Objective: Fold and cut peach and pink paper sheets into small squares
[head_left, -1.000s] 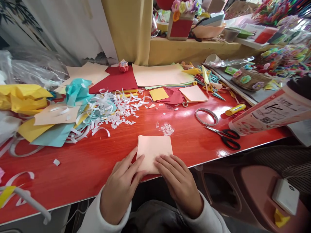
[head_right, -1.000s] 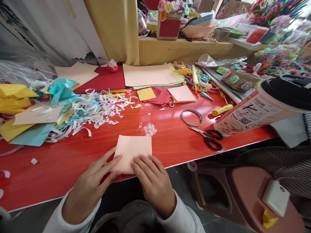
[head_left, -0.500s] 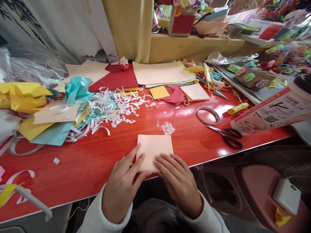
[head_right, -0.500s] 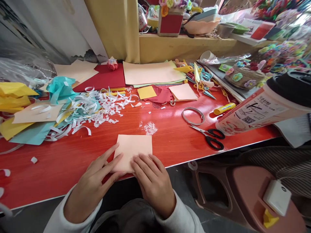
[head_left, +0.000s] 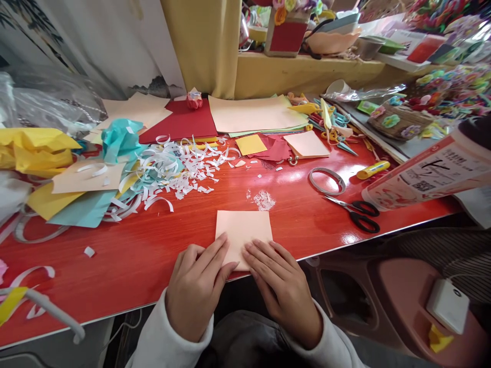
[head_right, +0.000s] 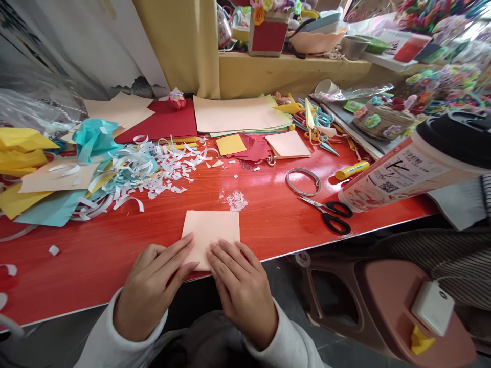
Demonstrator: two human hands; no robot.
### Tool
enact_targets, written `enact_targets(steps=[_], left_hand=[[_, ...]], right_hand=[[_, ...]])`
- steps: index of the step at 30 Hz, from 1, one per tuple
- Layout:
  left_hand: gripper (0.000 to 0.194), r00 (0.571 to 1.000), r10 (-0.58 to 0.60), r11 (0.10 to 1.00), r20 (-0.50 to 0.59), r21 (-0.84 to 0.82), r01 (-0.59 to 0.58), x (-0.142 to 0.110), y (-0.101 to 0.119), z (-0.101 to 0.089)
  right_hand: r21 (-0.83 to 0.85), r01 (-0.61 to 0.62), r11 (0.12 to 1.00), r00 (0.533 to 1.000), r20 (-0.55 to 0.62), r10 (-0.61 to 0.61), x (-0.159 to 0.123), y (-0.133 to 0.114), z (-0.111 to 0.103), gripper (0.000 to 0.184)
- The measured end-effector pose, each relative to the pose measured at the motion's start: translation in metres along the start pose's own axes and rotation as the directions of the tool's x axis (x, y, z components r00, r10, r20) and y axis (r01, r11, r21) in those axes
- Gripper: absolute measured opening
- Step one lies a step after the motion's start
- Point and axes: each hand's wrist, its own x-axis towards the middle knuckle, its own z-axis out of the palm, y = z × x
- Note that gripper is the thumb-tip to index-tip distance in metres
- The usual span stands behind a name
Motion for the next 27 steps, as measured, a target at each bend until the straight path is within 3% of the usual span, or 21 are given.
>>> enact_targets(steps=[10, 15, 21, 27], left_hand=[[0.027, 0.999, 0.022, 0.998, 0.025, 0.066, -0.024, 0.002, -0.001, -0.003], [0.023, 0.999, 0.032, 0.964, -0.018, 0.265, -0.026, 0.001, 0.014, -0.003], [0.027, 0.966, 0.252, 0.941, -0.065, 0.249, -0.229, -0.01, 0.034, 0.004], [0.036, 0.938, 0.346, 0.903, 0.007, 0.27, -0.335, -0.016, 0.019, 0.0]], right_hand=[[-0.099, 0.013, 0.995, 1.0, 0.004, -0.013, -0.013, -0.009, -0.003, 0.029], [-0.147, 0.029, 0.989, 0.996, 0.085, -0.017, -0.008, -0.008, -0.011, 0.032], [-0.163, 0.045, 0.986, 0.996, 0.084, -0.032, -0.004, -0.01, -0.015, 0.032], [-0.203, 0.154, 0.967, 0.985, 0.103, -0.135, -0.001, -0.001, -0.02, 0.03]])
